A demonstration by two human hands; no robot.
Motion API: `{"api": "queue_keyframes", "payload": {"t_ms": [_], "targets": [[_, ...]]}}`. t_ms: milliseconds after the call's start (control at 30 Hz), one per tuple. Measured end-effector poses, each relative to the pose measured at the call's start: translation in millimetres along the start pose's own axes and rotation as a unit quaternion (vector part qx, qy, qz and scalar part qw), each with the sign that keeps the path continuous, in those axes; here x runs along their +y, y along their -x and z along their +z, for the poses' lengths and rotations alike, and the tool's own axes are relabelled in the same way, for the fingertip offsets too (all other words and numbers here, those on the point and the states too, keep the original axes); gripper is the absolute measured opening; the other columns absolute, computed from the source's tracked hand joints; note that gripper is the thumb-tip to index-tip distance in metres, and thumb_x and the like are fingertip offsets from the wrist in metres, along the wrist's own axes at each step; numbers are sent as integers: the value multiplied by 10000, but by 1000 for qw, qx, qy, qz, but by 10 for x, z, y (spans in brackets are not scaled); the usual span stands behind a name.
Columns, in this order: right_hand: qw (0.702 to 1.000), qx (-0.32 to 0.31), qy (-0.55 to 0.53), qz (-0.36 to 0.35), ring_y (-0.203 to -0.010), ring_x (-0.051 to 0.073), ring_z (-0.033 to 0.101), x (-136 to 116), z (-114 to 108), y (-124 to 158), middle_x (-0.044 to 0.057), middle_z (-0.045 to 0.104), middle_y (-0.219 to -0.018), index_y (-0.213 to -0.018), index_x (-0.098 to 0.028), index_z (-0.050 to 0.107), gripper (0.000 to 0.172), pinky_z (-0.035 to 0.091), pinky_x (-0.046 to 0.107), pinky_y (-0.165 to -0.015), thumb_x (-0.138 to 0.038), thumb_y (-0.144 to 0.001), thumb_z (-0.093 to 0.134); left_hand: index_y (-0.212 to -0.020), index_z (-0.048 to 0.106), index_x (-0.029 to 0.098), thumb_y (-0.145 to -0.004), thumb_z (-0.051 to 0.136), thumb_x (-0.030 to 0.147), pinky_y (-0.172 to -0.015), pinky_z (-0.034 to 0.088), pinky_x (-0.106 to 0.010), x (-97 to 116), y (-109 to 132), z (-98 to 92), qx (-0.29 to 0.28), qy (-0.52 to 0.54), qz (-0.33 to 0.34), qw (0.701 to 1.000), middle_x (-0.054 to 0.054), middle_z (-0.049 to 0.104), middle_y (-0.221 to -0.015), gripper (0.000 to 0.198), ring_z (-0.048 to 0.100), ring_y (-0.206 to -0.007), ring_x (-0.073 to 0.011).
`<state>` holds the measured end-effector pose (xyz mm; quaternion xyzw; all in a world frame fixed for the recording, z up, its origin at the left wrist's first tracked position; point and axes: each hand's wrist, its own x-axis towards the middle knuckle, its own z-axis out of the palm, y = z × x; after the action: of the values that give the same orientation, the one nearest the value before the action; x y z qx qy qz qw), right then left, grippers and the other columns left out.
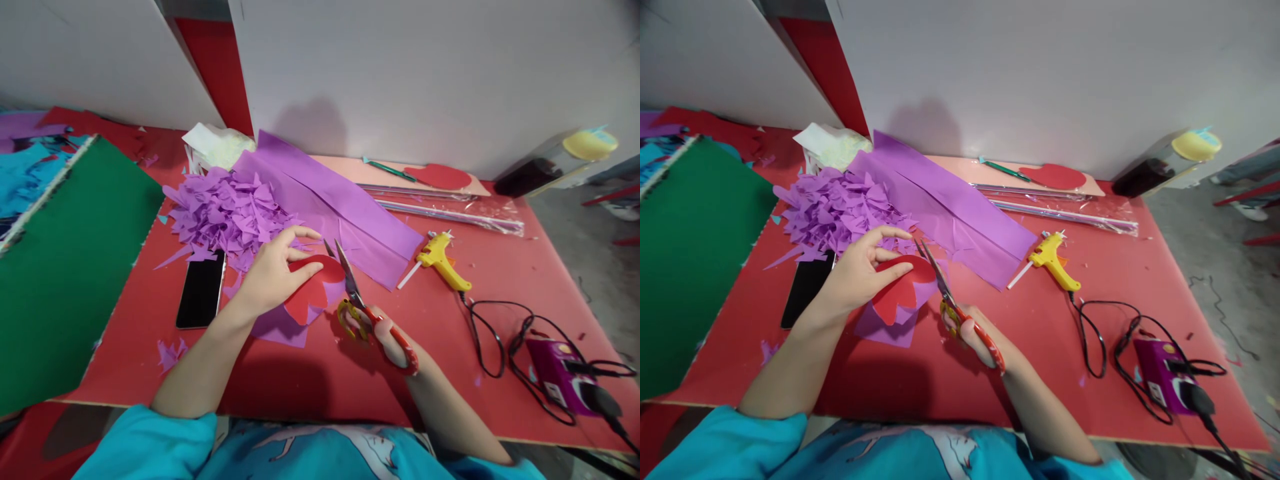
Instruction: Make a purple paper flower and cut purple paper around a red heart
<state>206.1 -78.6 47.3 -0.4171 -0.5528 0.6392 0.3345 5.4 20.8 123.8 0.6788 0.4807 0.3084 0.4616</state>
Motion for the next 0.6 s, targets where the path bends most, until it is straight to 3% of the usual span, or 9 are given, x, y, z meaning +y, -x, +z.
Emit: {"api": "queue_keyframes", "payload": {"t_ms": [100, 267, 400, 600], "targets": [[1000, -4, 20, -18, -505, 109, 231, -21, 2, -22, -33, 310, -593, -650, -215, 328, 642, 226, 280, -481, -829, -723, 158, -1144, 515, 219, -735, 644, 215, -781, 516, -290, 36, 12, -36, 9, -29, -21, 999, 7, 710, -756, 429, 687, -815, -187], [999, -6, 35, -33, -511, 106, 219, -77, 0, -68, -34, 307, -593, -618, -213, 311, 633, 218, 271, -475, -822, -731, 182, -1124, 531, 209, -743, 642, 254, -719, 517, -277, 36, 4, -80, -3, -56, -30, 998, -7, 724, -753, 399, 688, -733, -180], [998, -8, 54, -39, -537, 117, 251, -133, -9, -74, -17, 344, -617, -630, -209, 337, 638, 257, 285, -511, -817, -737, 176, -977, 596, 195, -750, 633, 257, -633, 525, -238, -10, -11, -81, -25, -25, -22, 999, -30, 729, -835, 239, 693, -746, -180], [1000, -4, 26, -17, -603, 154, 333, -174, -17, -61, 20, 415, -679, -692, -212, 422, 657, 298, 322, -575, -841, -702, 232, -812, 634, 168, -749, 626, 232, -717, 538, -253, -40, -30, -75, -53, 2, -4, 999, -33, 718, -849, 90, 689, -807, -181]]}}
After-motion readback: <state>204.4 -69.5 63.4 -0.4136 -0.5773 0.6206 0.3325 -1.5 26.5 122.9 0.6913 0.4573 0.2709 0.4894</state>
